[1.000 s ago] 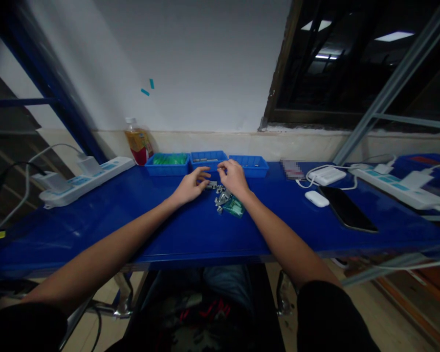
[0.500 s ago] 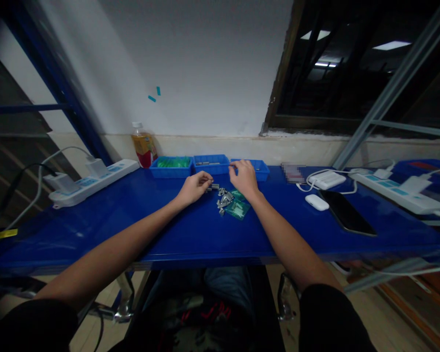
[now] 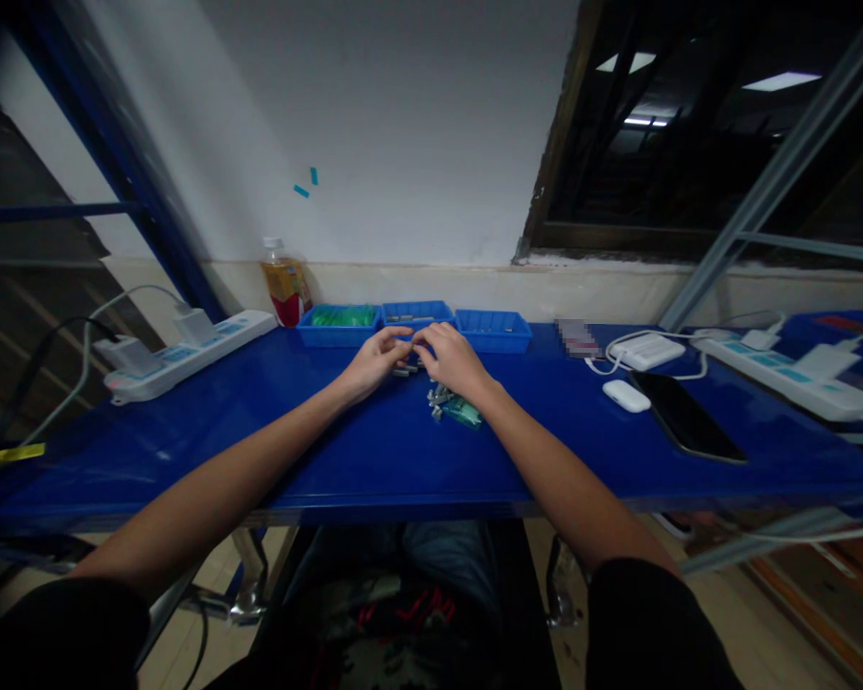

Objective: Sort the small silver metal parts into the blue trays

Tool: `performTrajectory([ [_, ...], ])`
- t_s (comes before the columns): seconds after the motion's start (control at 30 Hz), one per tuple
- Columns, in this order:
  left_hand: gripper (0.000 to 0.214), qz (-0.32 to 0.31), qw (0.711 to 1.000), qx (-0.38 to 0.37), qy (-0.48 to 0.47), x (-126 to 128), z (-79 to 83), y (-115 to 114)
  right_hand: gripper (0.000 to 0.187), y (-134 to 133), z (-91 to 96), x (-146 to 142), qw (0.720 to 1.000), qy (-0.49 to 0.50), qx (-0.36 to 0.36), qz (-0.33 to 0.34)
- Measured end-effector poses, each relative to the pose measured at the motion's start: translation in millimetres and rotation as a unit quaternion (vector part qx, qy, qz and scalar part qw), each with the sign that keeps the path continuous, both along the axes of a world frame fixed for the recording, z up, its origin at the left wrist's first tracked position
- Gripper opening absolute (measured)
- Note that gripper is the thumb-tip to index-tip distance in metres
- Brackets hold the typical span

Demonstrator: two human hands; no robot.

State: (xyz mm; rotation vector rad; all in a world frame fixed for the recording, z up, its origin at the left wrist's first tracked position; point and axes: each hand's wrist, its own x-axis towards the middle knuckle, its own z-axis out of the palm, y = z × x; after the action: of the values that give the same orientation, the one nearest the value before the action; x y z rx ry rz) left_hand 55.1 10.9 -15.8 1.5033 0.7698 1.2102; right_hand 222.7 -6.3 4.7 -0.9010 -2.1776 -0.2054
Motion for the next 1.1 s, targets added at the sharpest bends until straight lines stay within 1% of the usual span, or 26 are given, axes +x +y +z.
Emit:
performTrajectory([
  [0.13, 0.036, 0.001, 1.000, 0.016, 0.026, 1, -2.0, -1, 0.009, 1, 2.6, 1, 1.000, -0.007, -0.014, -0.011],
  [0.2, 0.033, 0.018, 0.994, 0.061, 0.093, 2, -4.5, -1, 0.012, 6, 2.8, 8, 0.998, -0.007, -0.014, -0.057],
  [0.23, 0.030, 0.027, 0.983, 0.105, 0.149, 3, -5.7, -1, 0.013, 10, 2.6, 14, 0.996, -0.002, -0.011, -0.093],
  [0.27, 0.027, 0.034, 0.963, 0.160, 0.214, 3, -6.8, -2, 0.015, 14, 2.0, 22, 0.991, 0.005, -0.009, -0.136],
  [0.33, 0.021, 0.042, 0.900, 0.268, 0.342, 4, -8.0, -5, 0.019, 24, -0.2, 40, 0.973, 0.020, -0.011, -0.230],
  [0.37, 0.020, 0.043, 0.866, 0.306, 0.392, 5, -8.0, -7, 0.020, 28, -1.8, 49, 0.961, 0.025, -0.016, -0.274],
  [0.4, 0.019, 0.044, 0.839, 0.330, 0.430, 6, -7.6, -10, 0.021, 32, -3.7, 57, 0.949, 0.029, -0.023, -0.313],
  [0.43, 0.018, 0.047, 0.821, 0.342, 0.455, 6, -7.1, -12, 0.023, 34, -5.6, 64, 0.937, 0.032, -0.033, -0.346],
  [0.47, 0.018, 0.050, 0.809, 0.346, 0.472, 7, -6.5, -14, 0.024, 36, -7.5, 70, 0.927, 0.032, -0.045, -0.371],
  [0.53, 0.015, 0.057, 0.802, 0.348, 0.483, 9, -5.8, -16, 0.026, 38, -10.2, 74, 0.914, 0.029, -0.067, -0.400],
  [0.57, 0.013, 0.058, 0.805, 0.348, 0.476, 10, -5.9, -17, 0.027, 37, -10.6, 74, 0.910, 0.027, -0.074, -0.406],
  [0.6, 0.010, 0.057, 0.818, 0.344, 0.458, 11, -6.1, -16, 0.029, 36, -10.2, 72, 0.910, 0.027, -0.075, -0.407],
  [0.67, 0.006, 0.054, 0.853, 0.326, 0.404, 12, -6.9, -13, 0.032, 31, -6.7, 63, 0.918, 0.035, -0.064, -0.391],
  [0.7, 0.006, 0.054, 0.873, 0.311, 0.372, 12, -7.1, -11, 0.032, 28, -3.8, 56, 0.927, 0.039, -0.056, -0.368],
  [0.77, 0.006, 0.059, 0.917, 0.265, 0.292, 11, -6.7, -5, 0.028, 18, 3.2, 41, 0.958, 0.035, -0.043, -0.282],
  [0.83, 0.009, 0.068, 0.954, 0.213, 0.200, 8, -4.8, 0, 0.022, 8, 9.7, 25, 0.986, 0.009, -0.035, -0.162],
  [0.87, 0.011, 0.068, 0.968, 0.186, 0.154, 6, -3.4, 2, 0.019, 3, 12.0, 17, 0.994, -0.009, -0.031, -0.106],
  [0.9, 0.014, 0.065, 0.978, 0.159, 0.117, 4, -1.8, 4, 0.017, -1, 13.5, 10, 0.997, -0.025, -0.027, -0.062],
  [0.97, 0.020, 0.048, 0.989, 0.114, 0.079, 1, 1.5, 4, 0.018, -8, 13.9, 1, 0.999, -0.044, -0.018, -0.016],
  [1.03, 0.027, 0.025, 0.995, 0.078, 0.053, -1, 3.9, 2, 0.019, -10, 12.4, -2, 0.999, -0.047, -0.011, -0.004],
  [1.1, 0.036, 0.013, 0.998, 0.063, 0.029, -1, 4.6, 0, 0.018, -10, 11.0, -1, 0.999, -0.043, -0.006, -0.009],
])
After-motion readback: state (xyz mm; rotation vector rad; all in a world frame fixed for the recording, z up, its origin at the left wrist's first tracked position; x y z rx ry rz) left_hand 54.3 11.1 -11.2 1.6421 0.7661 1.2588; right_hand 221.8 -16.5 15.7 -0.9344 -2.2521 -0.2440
